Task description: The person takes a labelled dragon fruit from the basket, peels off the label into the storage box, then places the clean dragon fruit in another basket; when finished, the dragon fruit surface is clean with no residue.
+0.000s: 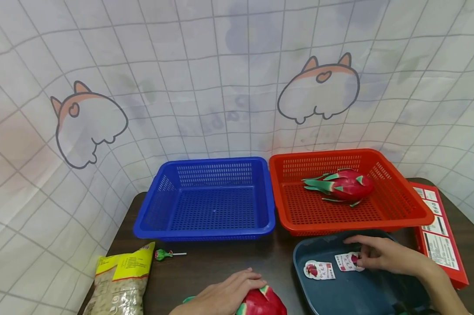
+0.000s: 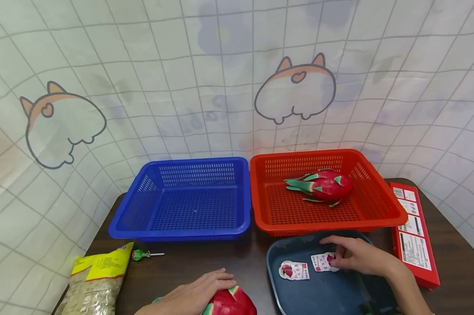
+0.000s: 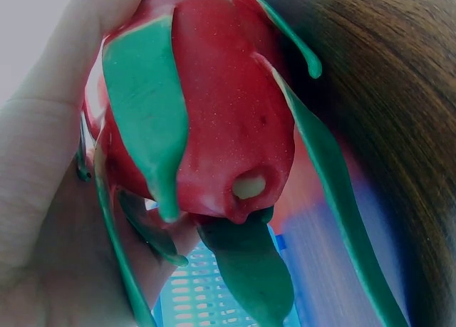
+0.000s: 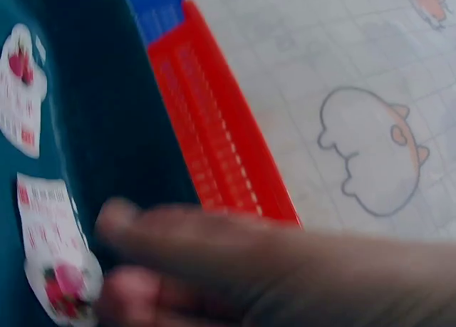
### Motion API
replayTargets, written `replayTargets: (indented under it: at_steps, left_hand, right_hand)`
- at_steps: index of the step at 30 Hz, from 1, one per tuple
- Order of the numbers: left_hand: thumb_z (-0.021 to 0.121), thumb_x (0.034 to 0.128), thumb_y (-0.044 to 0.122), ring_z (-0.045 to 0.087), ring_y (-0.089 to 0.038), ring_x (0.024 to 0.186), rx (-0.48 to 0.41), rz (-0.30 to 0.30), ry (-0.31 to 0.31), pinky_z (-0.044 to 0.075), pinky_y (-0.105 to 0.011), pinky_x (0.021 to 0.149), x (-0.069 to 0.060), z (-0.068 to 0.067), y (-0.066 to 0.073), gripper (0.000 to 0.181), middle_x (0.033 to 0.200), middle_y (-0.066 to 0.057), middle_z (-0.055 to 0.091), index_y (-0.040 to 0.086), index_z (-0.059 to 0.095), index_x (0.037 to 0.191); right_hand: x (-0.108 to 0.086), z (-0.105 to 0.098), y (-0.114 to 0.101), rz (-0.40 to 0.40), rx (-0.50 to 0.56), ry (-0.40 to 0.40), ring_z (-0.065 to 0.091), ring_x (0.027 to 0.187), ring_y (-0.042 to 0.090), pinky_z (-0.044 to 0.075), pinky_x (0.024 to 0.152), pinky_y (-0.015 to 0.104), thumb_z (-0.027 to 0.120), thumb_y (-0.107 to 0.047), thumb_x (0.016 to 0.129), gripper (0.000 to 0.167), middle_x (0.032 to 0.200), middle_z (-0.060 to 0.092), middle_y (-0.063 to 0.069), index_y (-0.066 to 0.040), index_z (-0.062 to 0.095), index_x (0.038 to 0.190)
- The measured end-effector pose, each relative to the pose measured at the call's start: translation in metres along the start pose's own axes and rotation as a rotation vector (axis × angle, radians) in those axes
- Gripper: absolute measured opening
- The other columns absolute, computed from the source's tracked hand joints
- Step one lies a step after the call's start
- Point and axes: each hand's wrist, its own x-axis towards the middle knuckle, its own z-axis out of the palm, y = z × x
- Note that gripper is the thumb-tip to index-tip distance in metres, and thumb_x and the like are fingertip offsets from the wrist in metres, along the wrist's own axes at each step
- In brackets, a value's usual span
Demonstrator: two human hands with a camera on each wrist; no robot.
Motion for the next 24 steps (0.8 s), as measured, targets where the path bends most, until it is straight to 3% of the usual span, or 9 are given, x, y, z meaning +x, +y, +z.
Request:
replayTargets:
  at_steps: [6, 11, 14, 18, 24]
  left_hand:
    - [0.068, 0.0803, 0.056, 0.033, -0.019, 0.143, -0.003, -0.002, -0.001, 0.054, -0.038, 0.094, 0.000, 0.000, 0.001, 0.078, 0.154, 0.012, 0.031, 0.043, 0.026, 0.145]
    - [0.067, 0.0805, 0.057, 0.033, -0.018, 0.143, -0.008, -0.006, -0.002, 0.054, -0.039, 0.094, 0.000, 0.000, 0.000, 0.078, 0.154, 0.013, 0.031, 0.042, 0.027, 0.145]
    - [0.066, 0.0812, 0.057, 0.033, -0.018, 0.143, -0.006, 0.000, 0.000, 0.054, -0.039, 0.094, 0.000, 0.000, 0.000, 0.078, 0.154, 0.013, 0.031, 0.042, 0.027, 0.146]
    - [0.065, 0.0816, 0.059, 0.033, -0.019, 0.143, 0.001, 0.001, -0.001, 0.054, -0.039, 0.094, 0.001, -0.001, 0.000, 0.077, 0.154, 0.013, 0.031, 0.041, 0.027, 0.146]
    - [0.064, 0.0815, 0.060, 0.033, -0.019, 0.143, 0.001, -0.016, -0.004, 0.054, -0.041, 0.094, 0.002, 0.000, 0.001, 0.076, 0.154, 0.014, 0.032, 0.042, 0.028, 0.145]
  right_hand:
    - [-0.011, -0.012, -0.009, -0.111, 0.119, 0.082, 0.061, 0.076, 0.016, 0.052, 0.064, 0.024, 0.055, -0.003, 0.096, 0.035, 0.090, 0.064, 0.002, -0.002, 0.052, 0.131]
    - [-0.021, -0.020, -0.020, -0.124, 0.109, 0.295, 0.061, 0.073, 0.017, 0.053, 0.064, 0.026, 0.051, 0.004, 0.096, 0.033, 0.089, 0.062, -0.004, 0.001, 0.053, 0.128]
    - [-0.028, -0.024, -0.024, -0.089, 0.063, 0.470, 0.061, 0.071, 0.016, 0.054, 0.064, 0.024, 0.052, 0.006, 0.095, 0.034, 0.087, 0.061, -0.006, 0.000, 0.053, 0.128]
    - [-0.034, -0.030, -0.020, -0.012, -0.029, 0.642, 0.061, 0.071, 0.011, 0.053, 0.064, 0.017, 0.057, 0.004, 0.093, 0.041, 0.089, 0.061, -0.013, -0.011, 0.054, 0.131]
    - [-0.042, -0.038, -0.011, 0.075, -0.099, 0.771, 0.063, 0.070, 0.004, 0.052, 0.064, 0.011, 0.061, -0.004, 0.093, 0.053, 0.094, 0.058, -0.022, -0.016, 0.046, 0.142]
